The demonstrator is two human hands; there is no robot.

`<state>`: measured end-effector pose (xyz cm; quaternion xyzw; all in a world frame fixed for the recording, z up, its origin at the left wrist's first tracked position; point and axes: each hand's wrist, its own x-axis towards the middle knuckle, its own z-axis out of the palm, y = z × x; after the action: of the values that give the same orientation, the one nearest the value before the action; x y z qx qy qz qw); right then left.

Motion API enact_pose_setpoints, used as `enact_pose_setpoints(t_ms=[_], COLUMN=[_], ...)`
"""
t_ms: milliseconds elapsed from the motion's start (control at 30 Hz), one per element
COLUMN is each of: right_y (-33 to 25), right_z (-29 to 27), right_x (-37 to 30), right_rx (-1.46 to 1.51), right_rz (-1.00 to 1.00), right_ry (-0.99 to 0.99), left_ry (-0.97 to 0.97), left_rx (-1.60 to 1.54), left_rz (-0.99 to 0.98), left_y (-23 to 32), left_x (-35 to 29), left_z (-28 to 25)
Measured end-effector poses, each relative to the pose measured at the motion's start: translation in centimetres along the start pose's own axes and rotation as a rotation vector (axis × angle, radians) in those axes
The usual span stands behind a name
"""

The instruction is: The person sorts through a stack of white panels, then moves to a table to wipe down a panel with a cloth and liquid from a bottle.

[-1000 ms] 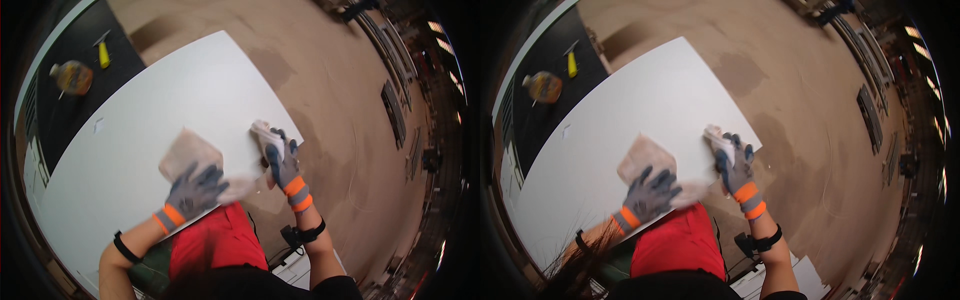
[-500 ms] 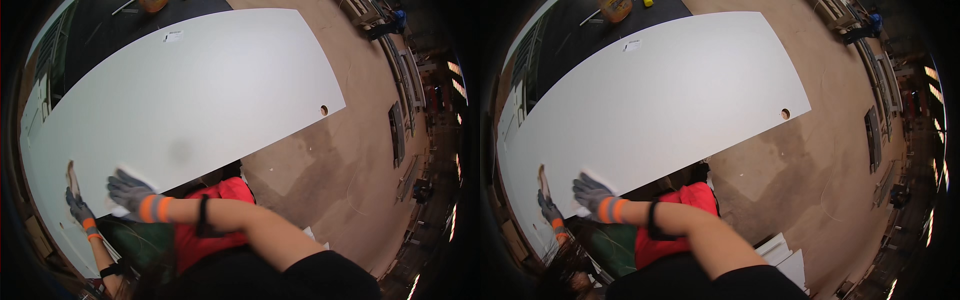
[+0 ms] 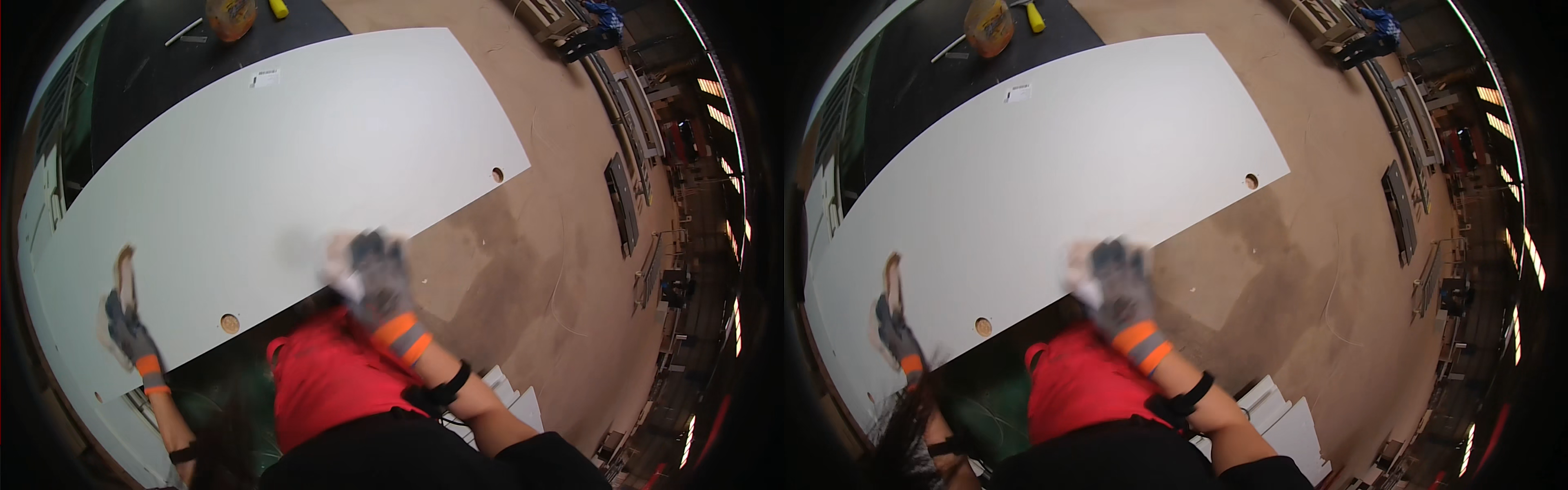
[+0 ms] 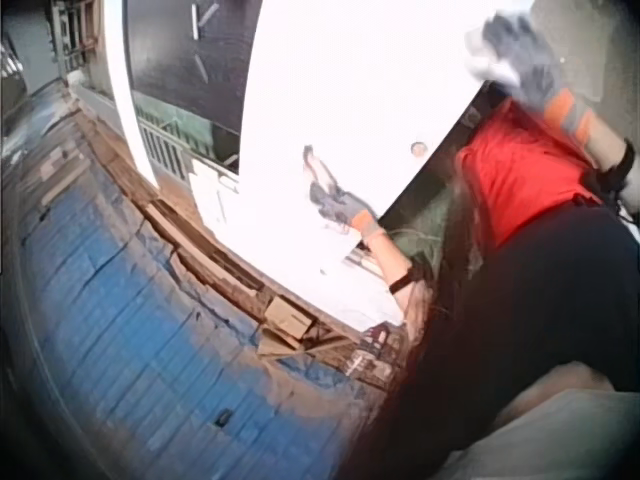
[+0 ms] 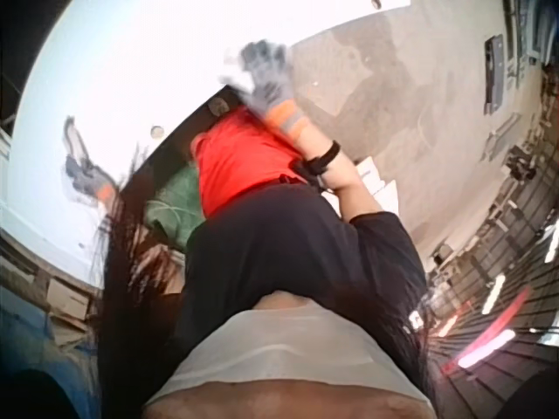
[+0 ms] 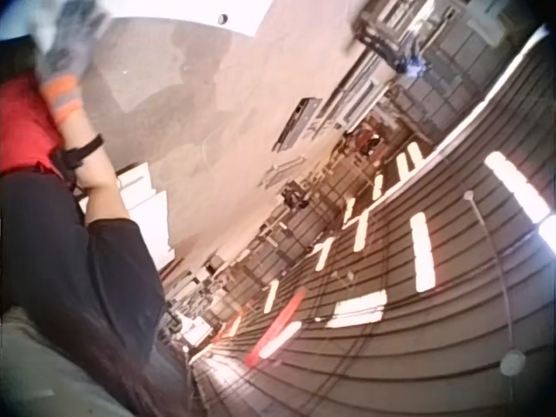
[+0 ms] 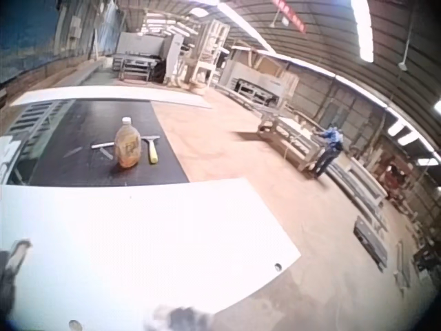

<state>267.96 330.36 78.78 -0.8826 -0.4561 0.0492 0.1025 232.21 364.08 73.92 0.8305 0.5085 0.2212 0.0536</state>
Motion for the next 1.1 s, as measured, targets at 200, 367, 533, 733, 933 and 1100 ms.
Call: enact_pose_setpoints(t_ms=[200,367,533,733,933,1100], right_y=[8.8,5.6,8.9,4.0,16.9,2.1], right_z=[-1.6,-2.5,-5.7,-3.6,-3.4,1.8], right_x=[2.9,-0.1,3.9,2.5,4.7,1.3], right_rx=[-0.309,-0.073,-0.303,-0.061,-0.208,0.207], right_rz=[0.141,-0.048,0.127,-0.077,0.288,-0.133], right_ry=[0.096,-0.075,-0.193,-0.171,0.244,-0.135], left_ry=[-0.012,0.067,0.036,-0.032,-0.052,-0.05], left_rx=[0.154,0.26,0.16,0.231,0.104,0.178], left_rz=[0.389,0.479,0.432,0.367,0.389,0.385], left_y=[13.8,16.1,14.3,11.0,15.5,15.6], left_x=[8.3,10.0,10.0,10.3,10.2,9.9], left_z=[6.7,8.1,9.8,11.0,9.7,9.5])
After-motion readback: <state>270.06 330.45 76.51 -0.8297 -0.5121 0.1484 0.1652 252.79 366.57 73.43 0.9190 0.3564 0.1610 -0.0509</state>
